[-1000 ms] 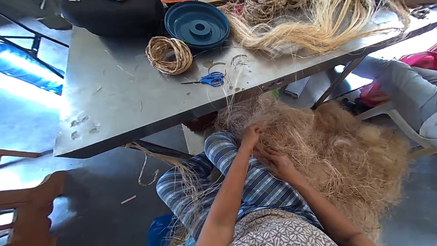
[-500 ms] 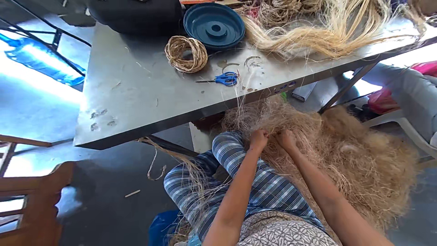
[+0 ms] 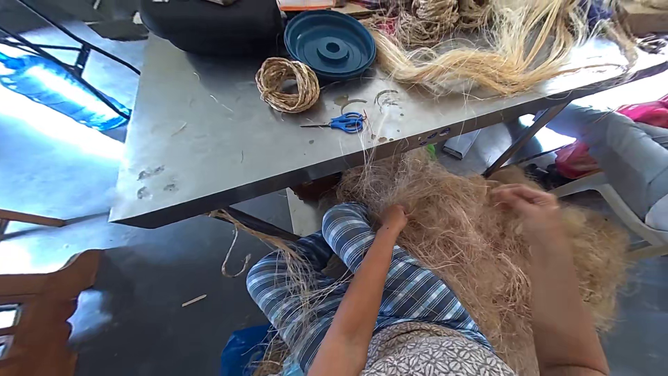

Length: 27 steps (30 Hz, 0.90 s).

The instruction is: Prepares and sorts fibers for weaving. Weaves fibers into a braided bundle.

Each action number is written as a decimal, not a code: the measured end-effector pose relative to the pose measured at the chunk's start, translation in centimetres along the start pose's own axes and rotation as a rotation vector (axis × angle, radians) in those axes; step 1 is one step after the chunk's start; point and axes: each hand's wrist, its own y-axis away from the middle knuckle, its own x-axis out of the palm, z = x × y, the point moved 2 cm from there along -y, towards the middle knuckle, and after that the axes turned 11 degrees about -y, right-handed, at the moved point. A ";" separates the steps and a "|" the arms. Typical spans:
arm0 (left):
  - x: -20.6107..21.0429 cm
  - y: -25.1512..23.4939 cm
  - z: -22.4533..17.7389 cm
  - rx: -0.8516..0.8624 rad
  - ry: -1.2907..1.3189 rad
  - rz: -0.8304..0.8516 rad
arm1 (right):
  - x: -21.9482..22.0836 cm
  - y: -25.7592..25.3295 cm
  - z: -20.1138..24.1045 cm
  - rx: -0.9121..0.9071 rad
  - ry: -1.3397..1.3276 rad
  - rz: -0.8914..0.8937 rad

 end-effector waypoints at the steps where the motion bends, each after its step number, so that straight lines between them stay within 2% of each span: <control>1: 0.1 0.0 -0.1 -0.003 -0.023 0.019 | -1.9 -0.2 1.2 -0.050 -0.110 -0.048; 4: 0.2 0.1 -0.2 -0.016 -0.065 0.043 | -6.6 -0.5 4.8 -0.129 -0.342 -0.194; 8: 0.1 0.2 -0.2 -0.037 -0.103 0.051 | -10.8 -0.5 7.1 -0.204 -0.515 -0.432; 12: 0.0 0.2 -0.3 -0.032 -0.119 0.055 | -13.9 0.1 7.6 -0.265 -0.517 -0.589; 16: -0.2 0.4 -0.6 -0.013 -0.073 0.021 | -12.7 0.9 6.5 -0.171 -0.292 -0.538; 20: -0.2 0.5 -0.7 0.016 -0.046 -0.005 | -11.1 1.0 2.3 -0.016 -0.215 -0.426; 27: -0.1 0.3 -0.5 0.019 -0.051 0.009 | -8.4 1.8 0.9 0.209 -0.087 -0.443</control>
